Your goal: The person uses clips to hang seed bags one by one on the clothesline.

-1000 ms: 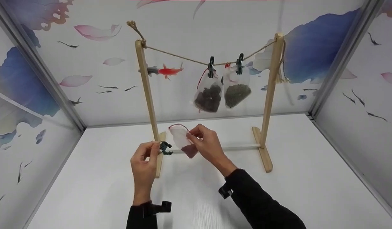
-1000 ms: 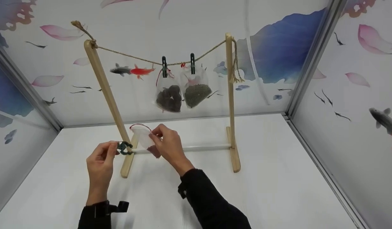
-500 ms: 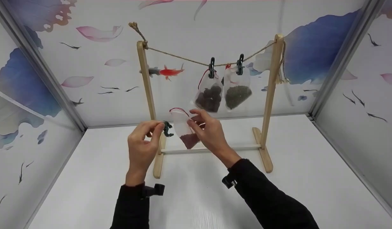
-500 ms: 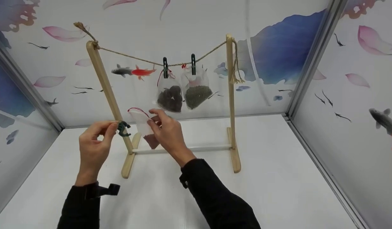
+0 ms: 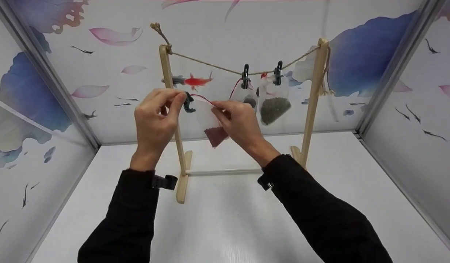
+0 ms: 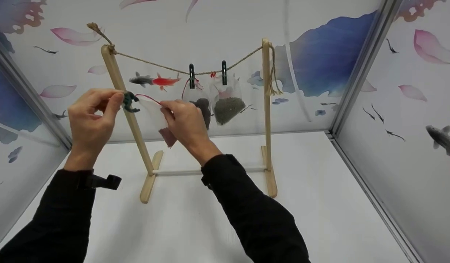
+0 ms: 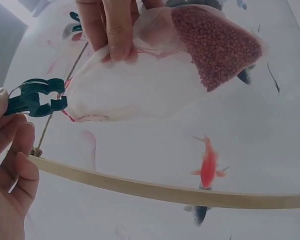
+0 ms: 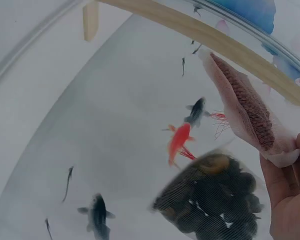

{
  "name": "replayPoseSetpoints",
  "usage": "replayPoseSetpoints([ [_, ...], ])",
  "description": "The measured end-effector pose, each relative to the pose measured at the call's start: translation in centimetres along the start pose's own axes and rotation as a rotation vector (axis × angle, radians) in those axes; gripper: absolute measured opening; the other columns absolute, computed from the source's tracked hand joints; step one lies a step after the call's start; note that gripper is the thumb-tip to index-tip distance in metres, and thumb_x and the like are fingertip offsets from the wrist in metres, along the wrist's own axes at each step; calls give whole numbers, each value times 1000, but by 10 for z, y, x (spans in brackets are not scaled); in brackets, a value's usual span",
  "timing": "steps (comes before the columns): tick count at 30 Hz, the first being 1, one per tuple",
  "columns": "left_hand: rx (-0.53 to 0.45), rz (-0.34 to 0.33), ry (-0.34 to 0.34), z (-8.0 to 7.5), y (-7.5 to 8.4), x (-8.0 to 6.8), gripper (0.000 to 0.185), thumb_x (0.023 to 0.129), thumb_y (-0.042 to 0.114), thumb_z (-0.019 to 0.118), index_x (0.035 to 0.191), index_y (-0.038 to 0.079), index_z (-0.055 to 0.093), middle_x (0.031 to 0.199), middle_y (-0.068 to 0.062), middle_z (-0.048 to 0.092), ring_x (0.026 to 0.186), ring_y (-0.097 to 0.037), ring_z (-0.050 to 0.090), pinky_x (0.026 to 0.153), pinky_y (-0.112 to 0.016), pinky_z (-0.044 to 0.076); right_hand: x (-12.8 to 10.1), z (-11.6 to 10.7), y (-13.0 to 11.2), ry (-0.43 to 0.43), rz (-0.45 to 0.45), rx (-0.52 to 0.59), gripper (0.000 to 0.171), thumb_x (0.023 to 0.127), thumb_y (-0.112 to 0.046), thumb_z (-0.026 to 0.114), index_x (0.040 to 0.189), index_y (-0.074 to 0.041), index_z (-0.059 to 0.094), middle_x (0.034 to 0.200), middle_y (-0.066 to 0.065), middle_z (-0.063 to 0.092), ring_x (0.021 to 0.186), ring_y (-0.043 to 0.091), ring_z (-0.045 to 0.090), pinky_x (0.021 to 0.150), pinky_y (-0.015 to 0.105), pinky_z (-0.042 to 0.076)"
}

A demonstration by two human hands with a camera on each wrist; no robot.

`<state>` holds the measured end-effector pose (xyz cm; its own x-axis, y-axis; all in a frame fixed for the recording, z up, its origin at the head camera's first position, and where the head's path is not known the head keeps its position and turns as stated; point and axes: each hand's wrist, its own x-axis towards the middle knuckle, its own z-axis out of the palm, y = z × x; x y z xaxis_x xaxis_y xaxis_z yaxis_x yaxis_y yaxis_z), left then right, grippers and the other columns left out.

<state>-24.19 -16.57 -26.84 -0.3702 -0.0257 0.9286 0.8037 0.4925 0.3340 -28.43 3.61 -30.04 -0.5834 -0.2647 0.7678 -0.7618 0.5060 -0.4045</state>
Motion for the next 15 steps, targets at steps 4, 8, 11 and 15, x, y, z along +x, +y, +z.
replayPoseSetpoints([
  [4,25,35,19,2,3,19,5,91,7,76,95,4,79,87,-6,70,71,-14,56,59,-20,38,17,-6,-11,-10,20,-45,20,99,-12,68,115,-4,76,103,8,76,85,15,72,74,25,57],
  [8,61,67,51,3,6,33,6,92,11,76,93,5,79,87,-5,71,71,-14,58,60,-20,37,27,-8,-20,-6,46,-88,20,99,-13,67,115,-4,76,103,9,76,87,15,72,74,26,56],
  [11,92,105,62,6,7,44,10,94,14,75,93,5,79,87,-5,71,72,-15,59,62,-20,38,32,-9,-24,8,84,-117,20,99,-13,68,114,-4,77,102,8,77,88,15,72,74,29,56],
  [15,145,146,62,10,10,57,14,95,19,74,93,6,80,90,-4,72,74,-17,61,66,-21,40,40,-12,-26,5,148,-165,19,99,-15,68,113,-6,78,100,7,77,90,16,72,76,31,56],
])
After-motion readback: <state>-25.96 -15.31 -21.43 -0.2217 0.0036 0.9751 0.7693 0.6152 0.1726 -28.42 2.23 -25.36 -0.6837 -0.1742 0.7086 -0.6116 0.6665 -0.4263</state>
